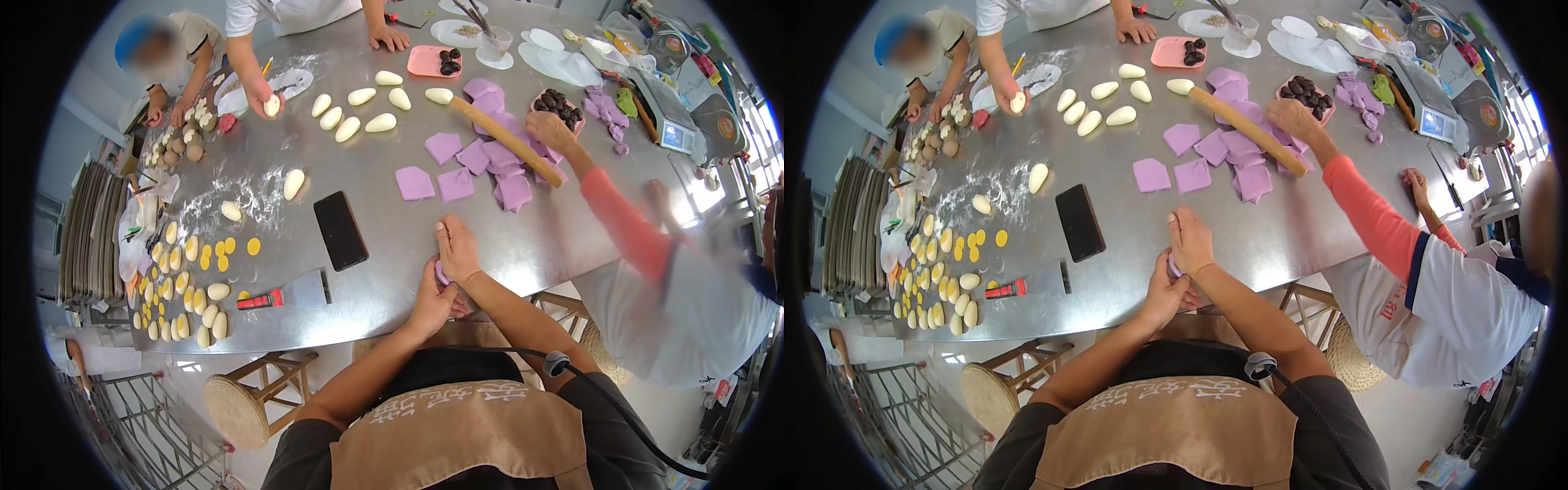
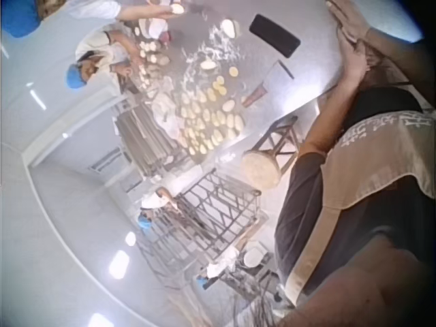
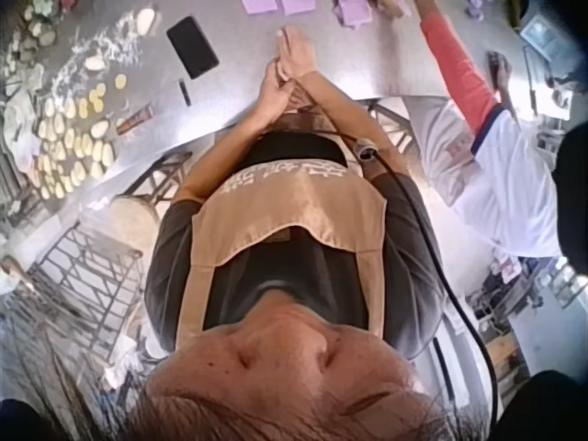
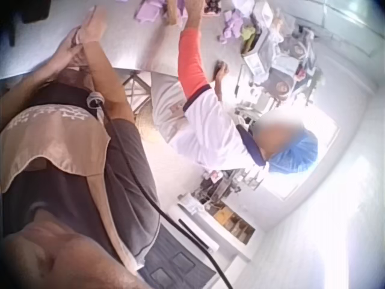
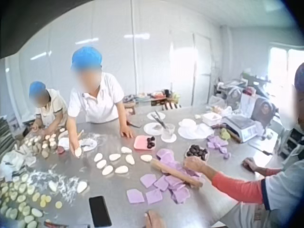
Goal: The person shapes purple dough pieces into oval forms by hand on a stainless steel table. They roll, pinch, and smooth each piece, placing finished items on the table. Other workers are also shaping dough nearby.
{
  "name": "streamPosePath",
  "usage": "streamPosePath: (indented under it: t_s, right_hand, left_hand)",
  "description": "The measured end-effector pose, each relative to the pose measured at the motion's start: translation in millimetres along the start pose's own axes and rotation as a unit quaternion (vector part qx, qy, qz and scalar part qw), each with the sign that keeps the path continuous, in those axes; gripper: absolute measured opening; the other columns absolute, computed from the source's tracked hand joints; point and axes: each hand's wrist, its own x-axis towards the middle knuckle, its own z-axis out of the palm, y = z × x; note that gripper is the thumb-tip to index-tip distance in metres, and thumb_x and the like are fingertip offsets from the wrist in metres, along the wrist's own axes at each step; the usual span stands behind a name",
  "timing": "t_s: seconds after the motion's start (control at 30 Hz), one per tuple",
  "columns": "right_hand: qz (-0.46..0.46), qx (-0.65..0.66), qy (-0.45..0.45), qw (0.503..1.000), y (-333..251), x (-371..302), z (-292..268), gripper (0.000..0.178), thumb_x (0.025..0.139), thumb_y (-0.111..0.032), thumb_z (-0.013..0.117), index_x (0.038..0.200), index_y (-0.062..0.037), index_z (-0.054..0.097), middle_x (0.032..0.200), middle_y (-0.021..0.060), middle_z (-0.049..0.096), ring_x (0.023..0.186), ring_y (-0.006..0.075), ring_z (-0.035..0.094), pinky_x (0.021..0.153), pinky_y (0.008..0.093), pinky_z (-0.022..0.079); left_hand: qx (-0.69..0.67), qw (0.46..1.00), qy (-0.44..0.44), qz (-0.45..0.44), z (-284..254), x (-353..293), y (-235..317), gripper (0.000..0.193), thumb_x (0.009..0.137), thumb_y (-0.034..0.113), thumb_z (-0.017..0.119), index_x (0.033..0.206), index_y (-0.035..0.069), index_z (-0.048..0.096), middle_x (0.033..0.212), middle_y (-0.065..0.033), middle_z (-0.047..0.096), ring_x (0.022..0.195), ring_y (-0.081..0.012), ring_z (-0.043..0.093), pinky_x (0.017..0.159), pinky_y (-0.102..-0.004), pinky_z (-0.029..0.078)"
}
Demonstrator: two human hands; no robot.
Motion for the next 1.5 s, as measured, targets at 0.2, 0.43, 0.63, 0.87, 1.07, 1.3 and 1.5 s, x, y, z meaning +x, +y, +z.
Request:
streamPosePath:
  t_s: [0.2,0.43,0.63,0.87,1.07,1.3,1.5]
  right_hand:
    - [0.069,0.039,-0.027,0.997,-37.4,-54.9,-21.4,0.018,0.100,-0.019,0.052,0.093,-0.0033,0.051,0.082,0.0219,0.059,0.072,0.0437,0.058,0.065,0.0505,0.046]
    - [0.041,0.013,0.046,0.998,-2.1,-6.1,1.6,0.017,0.100,-0.019,0.052,0.092,-0.0039,0.052,0.085,0.0206,0.062,0.072,0.0430,0.059,0.066,0.0492,0.048]
    - [-0.012,0.015,-0.025,1.000,-20.5,-63.4,-14.0,0.020,0.099,-0.025,0.055,0.095,-0.0055,0.055,0.079,0.0202,0.062,0.074,0.0413,0.061,0.066,0.0487,0.048]
    - [0.106,0.066,-0.018,0.992,-3.6,-18.2,-3.0,0.025,0.102,-0.027,0.050,0.094,-0.0037,0.053,0.078,0.0193,0.060,0.070,0.0402,0.060,0.064,0.0473,0.047]
    - [-0.045,-0.027,-0.006,0.999,-6.1,-53.3,-10.5,0.019,0.101,-0.022,0.050,0.097,-0.0034,0.052,0.076,0.0190,0.059,0.069,0.0398,0.059,0.063,0.0484,0.047]
    - [0.199,0.195,-0.062,0.958,-5.3,-18.3,-15.1,0.017,0.099,-0.020,0.053,0.093,-0.0040,0.053,0.078,0.0186,0.060,0.073,0.0411,0.060,0.064,0.0485,0.047]
    - [-0.066,-0.011,0.004,0.998,-1.8,-39.1,-10.3,0.019,0.100,-0.022,0.053,0.092,-0.0044,0.053,0.077,0.0176,0.060,0.071,0.0409,0.059,0.063,0.0462,0.047]
  left_hand:
    - [0.292,0.941,-0.051,0.162,-17.1,-1.6,-22.5,0.056,0.096,0.002,0.050,0.149,0.007,0.030,0.078,-0.0104,0.064,0.060,-0.0181,0.066,0.050,-0.0299,0.055]
    - [-0.032,0.999,-0.006,0.020,2.8,1.0,-8.0,0.050,0.095,0.000,0.049,0.143,0.004,0.037,0.085,-0.0116,0.066,0.059,-0.0172,0.065,0.052,-0.0293,0.054]
    - [0.288,0.955,-0.054,0.051,-7.0,-23.0,0.6,0.046,0.095,-0.002,0.047,0.140,0.003,0.039,0.086,-0.0131,0.065,0.058,-0.0191,0.065,0.051,-0.0289,0.053]
    - [0.051,0.998,-0.036,-0.019,-10.1,3.4,-10.4,0.053,0.099,0.003,0.049,0.146,0.008,0.026,0.079,-0.0126,0.061,0.057,-0.0214,0.066,0.049,-0.0330,0.057]
    - [0.318,0.941,-0.038,0.113,-12.8,-12.6,-14.4,0.046,0.097,-0.001,0.048,0.141,0.002,0.035,0.078,-0.0140,0.063,0.058,-0.0192,0.066,0.049,-0.0319,0.054]
    - [0.074,0.996,-0.046,0.019,-4.2,-3.3,-2.0,0.052,0.095,-0.003,0.047,0.145,0.002,0.032,0.075,-0.0120,0.063,0.059,-0.0196,0.067,0.051,-0.0309,0.054]
    - [0.258,0.962,-0.063,0.063,-7.6,-6.8,-2.3,0.059,0.096,-0.001,0.046,0.149,0.005,0.023,0.083,-0.0133,0.064,0.058,-0.0225,0.066,0.051,-0.0318,0.056]
